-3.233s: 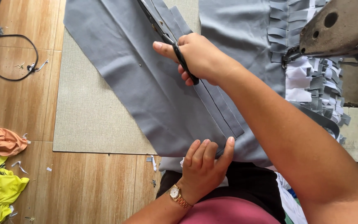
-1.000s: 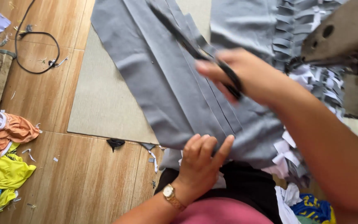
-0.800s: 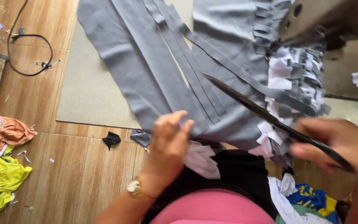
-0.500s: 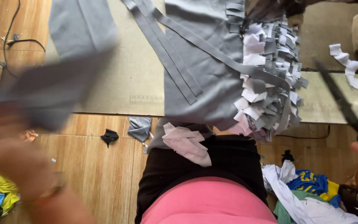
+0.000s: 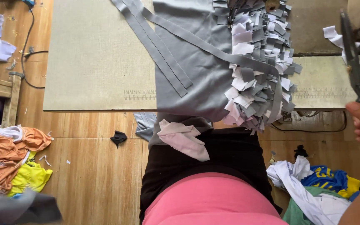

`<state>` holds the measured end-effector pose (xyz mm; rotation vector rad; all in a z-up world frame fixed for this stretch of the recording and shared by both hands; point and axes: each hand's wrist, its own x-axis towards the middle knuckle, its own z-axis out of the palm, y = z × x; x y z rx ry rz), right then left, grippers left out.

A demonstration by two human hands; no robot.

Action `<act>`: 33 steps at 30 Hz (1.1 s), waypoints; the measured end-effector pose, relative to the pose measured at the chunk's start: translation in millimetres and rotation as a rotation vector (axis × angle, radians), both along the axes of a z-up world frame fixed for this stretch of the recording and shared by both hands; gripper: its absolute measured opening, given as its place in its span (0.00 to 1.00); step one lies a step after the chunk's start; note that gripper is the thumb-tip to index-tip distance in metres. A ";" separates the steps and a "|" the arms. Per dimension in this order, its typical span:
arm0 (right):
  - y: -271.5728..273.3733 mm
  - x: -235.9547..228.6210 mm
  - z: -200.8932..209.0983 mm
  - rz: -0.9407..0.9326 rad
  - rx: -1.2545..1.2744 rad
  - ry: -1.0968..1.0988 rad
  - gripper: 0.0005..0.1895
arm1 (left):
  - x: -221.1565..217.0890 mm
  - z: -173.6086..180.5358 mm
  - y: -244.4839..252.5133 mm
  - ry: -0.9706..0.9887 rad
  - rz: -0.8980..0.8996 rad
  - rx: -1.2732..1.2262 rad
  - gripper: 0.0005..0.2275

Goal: Cutting fabric into strips and sewing them onto a base fabric using an industrial sewing machine.

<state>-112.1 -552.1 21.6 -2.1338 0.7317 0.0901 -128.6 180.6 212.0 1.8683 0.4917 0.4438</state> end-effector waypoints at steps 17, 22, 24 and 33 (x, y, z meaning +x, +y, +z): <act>104.4 79.5 81.2 -0.085 -0.505 0.022 0.27 | 152.2 -93.2 -197.3 -0.515 -1.251 0.608 0.20; 100.6 84.6 82.7 -0.041 -0.650 0.168 0.36 | 217.7 -120.6 -151.7 -0.426 -1.149 0.978 0.22; 101.1 83.9 82.6 -0.032 -0.680 0.237 0.37 | 220.8 -121.8 -144.9 -0.481 -1.098 1.021 0.11; 91.7 62.6 64.2 -0.001 -0.396 -0.072 0.22 | 196.0 -110.6 -71.9 -0.391 -0.829 0.627 0.04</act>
